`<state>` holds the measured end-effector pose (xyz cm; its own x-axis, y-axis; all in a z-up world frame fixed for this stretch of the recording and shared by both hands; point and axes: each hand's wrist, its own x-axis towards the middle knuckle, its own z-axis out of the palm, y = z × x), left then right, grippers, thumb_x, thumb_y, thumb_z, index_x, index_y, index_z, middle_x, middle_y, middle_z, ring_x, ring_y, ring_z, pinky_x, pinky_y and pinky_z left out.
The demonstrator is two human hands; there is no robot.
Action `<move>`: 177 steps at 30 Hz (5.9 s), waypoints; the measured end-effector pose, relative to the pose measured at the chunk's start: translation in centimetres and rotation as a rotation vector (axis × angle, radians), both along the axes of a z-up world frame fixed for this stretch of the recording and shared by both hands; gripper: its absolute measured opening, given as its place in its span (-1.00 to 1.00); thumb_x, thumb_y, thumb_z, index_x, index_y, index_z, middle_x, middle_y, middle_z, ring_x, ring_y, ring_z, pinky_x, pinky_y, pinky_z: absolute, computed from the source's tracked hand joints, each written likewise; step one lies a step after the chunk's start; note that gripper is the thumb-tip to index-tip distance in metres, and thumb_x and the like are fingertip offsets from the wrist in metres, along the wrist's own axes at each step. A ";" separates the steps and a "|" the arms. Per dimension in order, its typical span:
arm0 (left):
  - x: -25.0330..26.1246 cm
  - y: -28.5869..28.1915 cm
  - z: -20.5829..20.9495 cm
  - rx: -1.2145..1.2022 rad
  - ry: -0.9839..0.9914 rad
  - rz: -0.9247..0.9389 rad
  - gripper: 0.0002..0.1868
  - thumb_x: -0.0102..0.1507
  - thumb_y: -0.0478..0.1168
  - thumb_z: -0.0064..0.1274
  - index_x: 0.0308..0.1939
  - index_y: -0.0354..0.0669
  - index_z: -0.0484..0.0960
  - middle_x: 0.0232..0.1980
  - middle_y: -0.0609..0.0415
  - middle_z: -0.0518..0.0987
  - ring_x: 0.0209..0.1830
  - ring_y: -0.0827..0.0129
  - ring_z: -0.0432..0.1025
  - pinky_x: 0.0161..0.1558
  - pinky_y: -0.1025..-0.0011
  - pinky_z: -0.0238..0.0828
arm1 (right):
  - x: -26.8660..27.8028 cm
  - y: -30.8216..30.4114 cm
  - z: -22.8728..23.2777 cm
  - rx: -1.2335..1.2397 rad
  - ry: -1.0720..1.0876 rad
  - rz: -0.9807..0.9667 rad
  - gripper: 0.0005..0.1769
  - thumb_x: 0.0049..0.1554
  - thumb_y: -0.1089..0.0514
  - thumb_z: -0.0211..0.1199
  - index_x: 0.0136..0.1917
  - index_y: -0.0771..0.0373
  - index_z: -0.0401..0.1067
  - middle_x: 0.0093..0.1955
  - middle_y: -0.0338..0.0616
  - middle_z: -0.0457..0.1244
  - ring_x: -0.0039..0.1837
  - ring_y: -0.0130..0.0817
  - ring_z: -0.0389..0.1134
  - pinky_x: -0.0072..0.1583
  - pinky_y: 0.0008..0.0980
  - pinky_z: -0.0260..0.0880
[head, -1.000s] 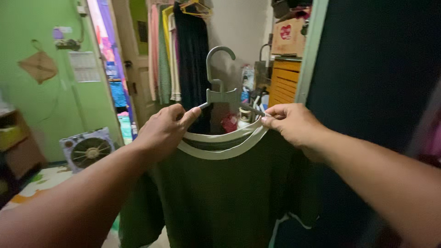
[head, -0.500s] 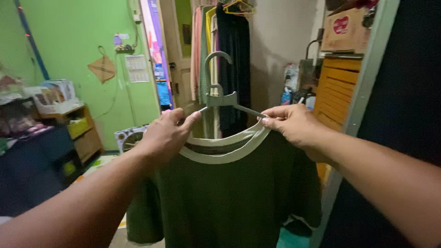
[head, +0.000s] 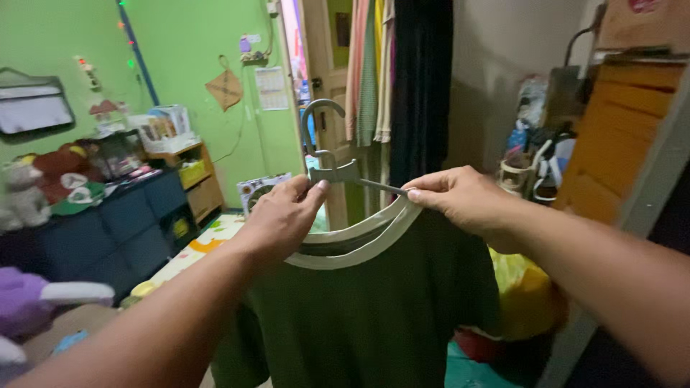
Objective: The person removes several garments from a closet, one at a time, by taking them off hangers and placing them on a bed. The items include a green shirt, a purple shirt, a dark patterned top, a white patterned top, and a beige lace top. The hangers are set aside on the bed after each removal.
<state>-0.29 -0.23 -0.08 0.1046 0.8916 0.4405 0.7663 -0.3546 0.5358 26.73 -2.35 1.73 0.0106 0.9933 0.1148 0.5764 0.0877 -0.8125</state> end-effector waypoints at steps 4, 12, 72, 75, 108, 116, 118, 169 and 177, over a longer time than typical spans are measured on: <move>-1.1 -0.9 -0.6 -0.005 -0.028 0.034 -0.47 0.34 0.21 -0.25 0.08 -0.07 0.59 0.11 -0.20 0.61 0.18 -0.10 0.46 0.18 0.08 0.35 | -0.2 2.1 -1.2 0.021 0.064 0.046 -0.67 0.22 -0.08 0.23 0.14 0.03 0.66 0.14 -0.17 0.47 0.26 -0.38 0.33 0.31 -0.23 0.22; -6.0 -3.1 -1.4 0.022 0.015 0.175 -0.47 0.37 0.19 -0.30 0.12 -0.05 0.58 0.14 -0.22 0.57 0.22 -0.10 0.41 0.19 0.09 0.30 | -3.8 3.8 -2.6 -0.011 0.245 0.097 -0.69 0.23 0.00 0.20 0.12 0.12 0.62 0.08 -0.21 0.44 0.08 -0.39 0.34 0.03 -0.28 0.32; -31.4 -23.5 -4.6 0.179 -1.108 0.449 -0.76 0.44 -0.02 -0.28 0.06 -0.02 0.30 -0.22 0.01 0.62 -0.50 0.32 0.46 -0.51 0.33 0.37 | -32.8 -4.1 -4.4 -0.245 0.752 0.490 -0.68 0.13 0.51 0.06 0.01 0.30 0.55 0.01 -0.02 0.36 -0.09 -0.24 0.41 -0.06 -0.28 0.49; -32.0 -23.9 -5.1 0.205 -1.040 0.631 -0.73 0.45 -0.01 -0.19 0.16 0.06 0.43 -0.30 0.09 0.56 -0.55 0.47 0.37 -0.51 0.44 0.26 | -33.0 -3.3 -4.5 -0.211 0.750 0.470 -0.68 0.13 0.53 0.03 0.01 0.32 0.52 0.03 -0.02 0.34 -0.09 -0.24 0.42 -0.01 -0.22 0.56; -30.6 -23.7 -12.1 -0.235 -0.945 1.003 -0.73 0.28 -0.01 0.09 -0.11 -0.09 0.64 -0.31 0.20 0.54 -0.44 0.46 0.33 -0.40 0.29 0.42 | -34.2 10.1 -12.1 -0.124 0.454 0.372 -0.78 0.17 0.29 0.25 0.09 0.16 0.57 0.01 -0.25 0.39 -0.02 -0.37 0.38 0.04 -0.27 0.45; -31.2 -25.0 -14.4 -0.216 -1.025 0.880 -0.76 0.31 -0.12 0.14 -0.15 -0.25 0.66 -0.32 0.04 0.58 -0.51 0.43 0.40 -0.51 0.46 0.38 | -37.1 4.9 -13.4 -0.490 0.276 0.653 -0.74 0.17 0.22 0.19 0.13 0.16 0.52 0.14 -0.11 0.38 0.21 -0.14 0.42 0.24 -0.02 0.39; -31.5 -25.8 -15.3 -0.167 -1.106 0.852 -0.80 0.30 -0.19 0.14 -0.09 -0.25 0.60 -0.28 0.03 0.63 -0.48 0.44 0.47 -0.49 0.48 0.45 | -37.9 3.1 -14.4 -0.659 0.223 0.729 -0.63 0.18 0.13 0.18 0.26 0.20 0.44 0.26 -0.04 0.34 0.28 -0.05 0.39 0.30 0.06 0.34; -29.3 -37.9 -20.8 0.014 -1.547 1.227 -0.22 0.26 -0.50 -0.21 0.51 0.15 0.01 0.34 -0.17 0.38 0.03 -0.12 0.60 -0.15 0.00 0.60 | -45.7 -17.3 -20.8 -0.804 0.206 0.801 -0.79 0.18 0.29 0.25 0.07 0.44 0.48 -0.08 0.11 0.36 -0.06 -0.12 0.45 0.10 -0.05 0.59; -30.3 -38.6 -21.6 -0.079 -1.214 1.486 0.25 0.13 -0.07 0.30 0.63 0.09 -0.35 0.65 -0.12 -0.02 0.54 -0.03 0.13 0.36 -0.07 0.26 | -44.2 -16.5 -20.7 -0.721 -0.279 0.805 -0.45 0.12 0.09 0.33 0.36 0.24 0.45 0.45 0.17 0.22 0.44 0.11 0.31 0.33 0.23 0.43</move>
